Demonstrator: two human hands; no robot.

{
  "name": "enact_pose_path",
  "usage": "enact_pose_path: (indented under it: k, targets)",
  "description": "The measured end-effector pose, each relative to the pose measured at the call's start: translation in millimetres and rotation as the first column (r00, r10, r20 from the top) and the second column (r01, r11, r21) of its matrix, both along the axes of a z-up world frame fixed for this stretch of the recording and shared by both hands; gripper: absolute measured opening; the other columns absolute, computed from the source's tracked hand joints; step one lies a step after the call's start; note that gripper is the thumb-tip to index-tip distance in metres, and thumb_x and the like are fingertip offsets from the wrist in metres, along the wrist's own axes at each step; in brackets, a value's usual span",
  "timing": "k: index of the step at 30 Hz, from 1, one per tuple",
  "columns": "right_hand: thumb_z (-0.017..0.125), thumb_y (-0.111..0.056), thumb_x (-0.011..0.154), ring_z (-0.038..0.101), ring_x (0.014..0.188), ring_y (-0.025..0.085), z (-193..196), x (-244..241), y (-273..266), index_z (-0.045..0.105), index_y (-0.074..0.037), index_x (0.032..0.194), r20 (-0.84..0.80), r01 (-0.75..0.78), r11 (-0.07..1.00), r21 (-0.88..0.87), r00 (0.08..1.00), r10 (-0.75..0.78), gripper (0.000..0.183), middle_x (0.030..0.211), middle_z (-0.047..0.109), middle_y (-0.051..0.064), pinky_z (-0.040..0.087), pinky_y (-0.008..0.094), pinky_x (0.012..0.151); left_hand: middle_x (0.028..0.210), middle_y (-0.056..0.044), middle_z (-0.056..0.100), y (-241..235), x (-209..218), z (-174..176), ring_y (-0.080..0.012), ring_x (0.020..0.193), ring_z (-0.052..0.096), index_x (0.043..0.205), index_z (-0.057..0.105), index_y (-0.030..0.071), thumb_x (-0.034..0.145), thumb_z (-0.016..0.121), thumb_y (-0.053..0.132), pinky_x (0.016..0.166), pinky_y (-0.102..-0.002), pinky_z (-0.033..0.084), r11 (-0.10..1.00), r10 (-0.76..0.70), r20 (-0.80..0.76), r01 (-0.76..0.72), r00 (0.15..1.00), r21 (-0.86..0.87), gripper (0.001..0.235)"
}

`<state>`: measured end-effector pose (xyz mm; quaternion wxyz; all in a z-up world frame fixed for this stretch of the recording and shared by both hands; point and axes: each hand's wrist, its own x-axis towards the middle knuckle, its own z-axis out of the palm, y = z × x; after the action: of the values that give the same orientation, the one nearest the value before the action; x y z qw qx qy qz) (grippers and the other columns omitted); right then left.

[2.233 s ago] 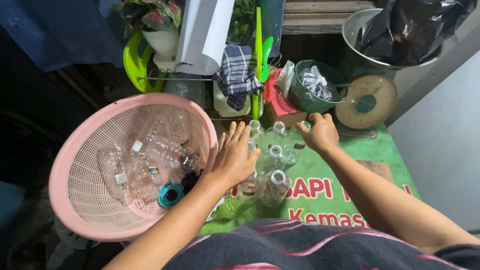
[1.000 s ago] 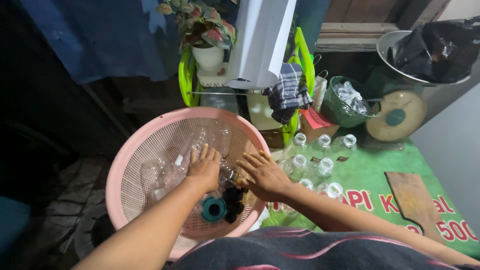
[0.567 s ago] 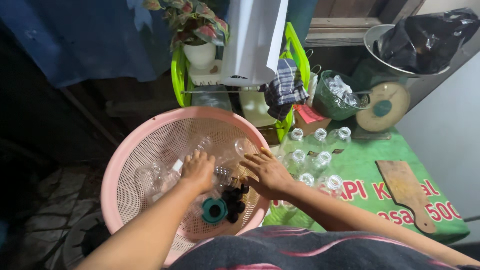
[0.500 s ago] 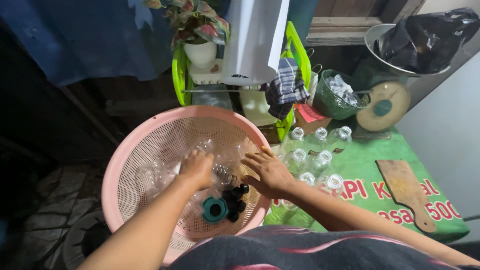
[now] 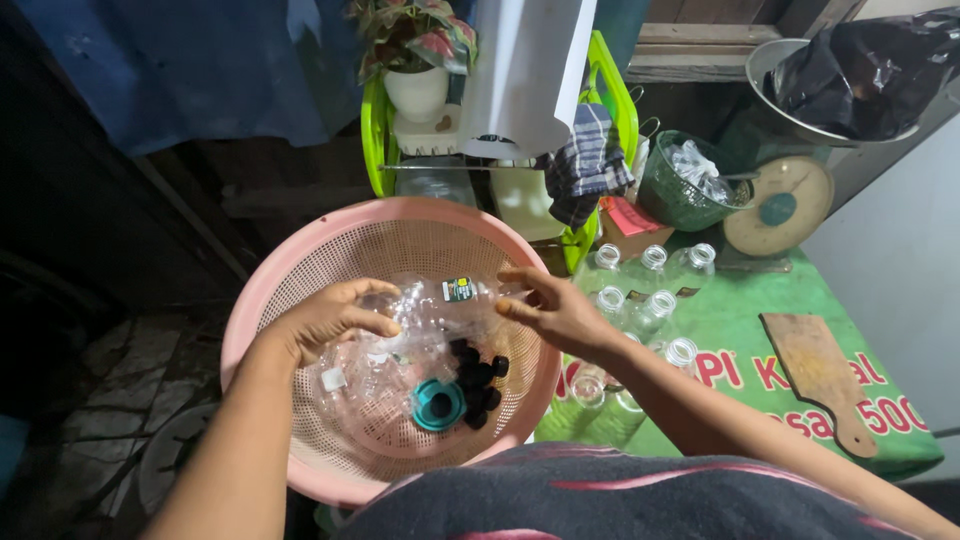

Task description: The person removes plastic bottles from a pink colander and places them on a green table. The person handles the bottles one by one, occasionally wiping them with a white cloth before setting them down.

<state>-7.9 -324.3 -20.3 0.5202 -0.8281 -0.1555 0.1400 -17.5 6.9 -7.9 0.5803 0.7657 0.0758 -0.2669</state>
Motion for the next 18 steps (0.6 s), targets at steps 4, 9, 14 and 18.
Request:
enact_pose_path:
  k: [4,9,14,18]
  targets:
    - [0.071,-0.033,0.092,0.066,0.088,0.013,20.1,-0.8,-0.5,0.063,-0.005,0.135,-0.017,0.052,0.987,0.149,0.999,-0.050,0.052,0.107,0.073,0.007,0.057,0.030,0.078,0.132,-0.018,0.062,-11.3,-11.9,-15.6,-0.0276,0.123,0.061,0.137,0.059,0.007,0.063,0.087,0.006,0.104,-0.038,0.055,0.957,0.007,0.056,0.009,0.998,-0.289,0.079]
    - [0.068,-0.030,0.097,0.065,0.086,0.008,62.6,-4.0,-14.3,0.066,-0.006,0.129,0.094,0.171,0.978,0.122,0.979,-0.183,0.040,0.106,0.074,0.002,0.054,0.025,0.075,0.133,-0.011,0.066,-47.0,-3.5,-26.7,-0.0195,0.130,0.059,0.137,0.056,0.007,0.064,0.083,0.002,0.105,-0.035,0.052,0.955,-0.053,0.171,0.100,0.984,-0.279,0.078]
    - [0.070,-0.028,0.096,0.059,0.078,0.007,104.1,-9.1,-40.3,0.069,-0.005,0.124,0.209,0.230,0.956,0.184,0.941,-0.267,0.036,0.098,0.073,0.002,0.049,0.025,0.068,0.133,-0.010,0.064,-102.7,12.1,-16.4,-0.0217,0.126,0.060,0.137,0.055,0.007,0.064,0.086,0.005,0.104,-0.035,0.050,0.928,-0.113,0.273,0.200,0.955,-0.316,0.079]
    - [0.070,-0.027,0.097,0.069,0.086,0.004,141.6,-8.3,-82.4,0.069,-0.005,0.122,0.256,0.211,0.949,0.234,0.928,-0.269,0.032,0.101,0.076,-0.002,0.055,0.021,0.076,0.135,-0.011,0.065,-145.2,17.6,-4.8,-0.0225,0.128,0.060,0.139,0.056,0.009,0.064,0.090,0.011,0.106,-0.036,0.049,0.948,-0.165,0.354,0.247,0.920,-0.202,0.082]
